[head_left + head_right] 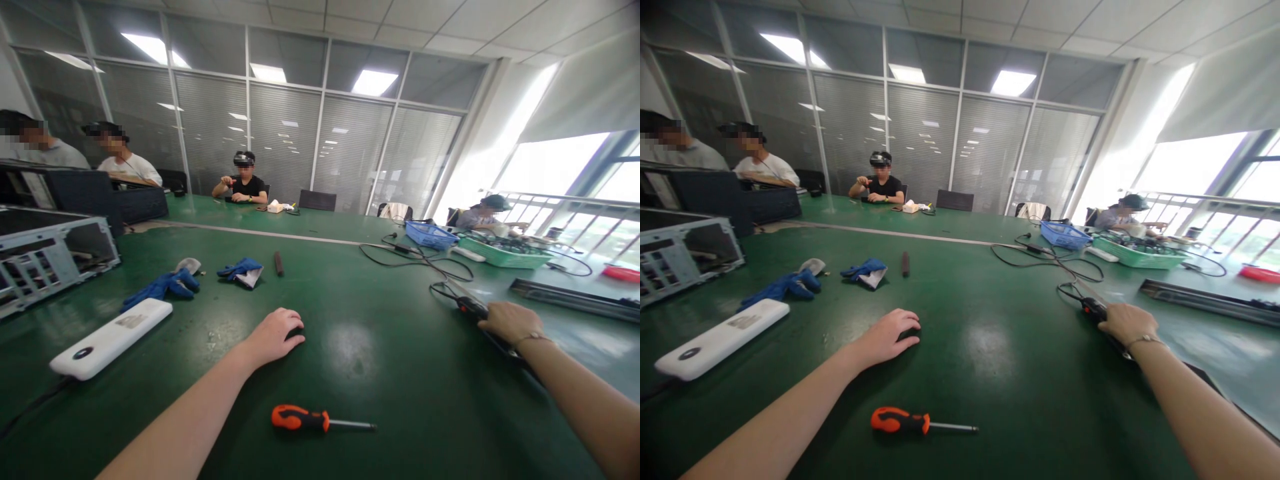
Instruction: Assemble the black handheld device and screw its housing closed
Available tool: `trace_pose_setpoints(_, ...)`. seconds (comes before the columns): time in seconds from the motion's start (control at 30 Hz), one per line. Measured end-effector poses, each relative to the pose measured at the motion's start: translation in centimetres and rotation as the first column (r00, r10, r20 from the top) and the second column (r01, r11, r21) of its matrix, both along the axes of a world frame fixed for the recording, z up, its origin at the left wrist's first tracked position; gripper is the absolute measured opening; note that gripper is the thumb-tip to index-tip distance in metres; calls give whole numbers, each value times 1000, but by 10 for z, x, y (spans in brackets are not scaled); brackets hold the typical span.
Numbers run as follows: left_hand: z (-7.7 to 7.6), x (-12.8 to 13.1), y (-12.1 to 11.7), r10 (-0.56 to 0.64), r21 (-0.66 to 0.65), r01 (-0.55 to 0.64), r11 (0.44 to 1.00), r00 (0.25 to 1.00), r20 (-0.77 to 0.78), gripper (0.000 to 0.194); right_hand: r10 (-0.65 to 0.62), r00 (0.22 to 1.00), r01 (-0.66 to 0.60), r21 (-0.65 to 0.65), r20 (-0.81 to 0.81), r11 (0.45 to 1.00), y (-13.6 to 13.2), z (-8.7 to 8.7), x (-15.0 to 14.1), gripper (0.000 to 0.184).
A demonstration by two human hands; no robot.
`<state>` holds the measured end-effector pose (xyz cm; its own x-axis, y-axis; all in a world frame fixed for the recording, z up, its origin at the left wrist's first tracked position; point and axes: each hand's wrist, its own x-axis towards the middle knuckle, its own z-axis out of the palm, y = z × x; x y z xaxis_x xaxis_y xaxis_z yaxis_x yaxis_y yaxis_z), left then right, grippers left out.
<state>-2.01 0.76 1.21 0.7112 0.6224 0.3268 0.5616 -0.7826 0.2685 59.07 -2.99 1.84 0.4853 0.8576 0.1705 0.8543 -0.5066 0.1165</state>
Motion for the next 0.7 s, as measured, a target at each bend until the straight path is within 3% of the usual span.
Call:
trace_pose_setpoints(0.1, -2, 0, 1, -6, 5, 6, 1000, 1000, -2, 21, -13, 999, 13, -13, 53, 1000, -12, -4, -6, 24)
trace_pose_setpoints(0.3, 1, 0, -1, -1, 2, 1, 1000, 1000, -12, 22, -52, 995, 44, 97, 80, 994, -40, -20, -18, 45)
trace_pose_setpoints(0.4, 2, 0, -2, 2, -4, -2, 1000, 1000, -14, 22, 10, 994, -27, 155, 112, 988, -49, -24, -31, 45)
trace_pose_setpoints(0.5, 0, 1, 0, 9, -2, -9, 1000, 1000, -2, 21, 93, 984, -120, 178, 155, 977, -52, -31, -50, 41)
trace_pose_setpoints(0.7, -1, 0, 1, 10, -2, -10, 1000, 1000, -6, 21, 108, 988, -127, 181, 109, 975, -45, -50, -74, 42)
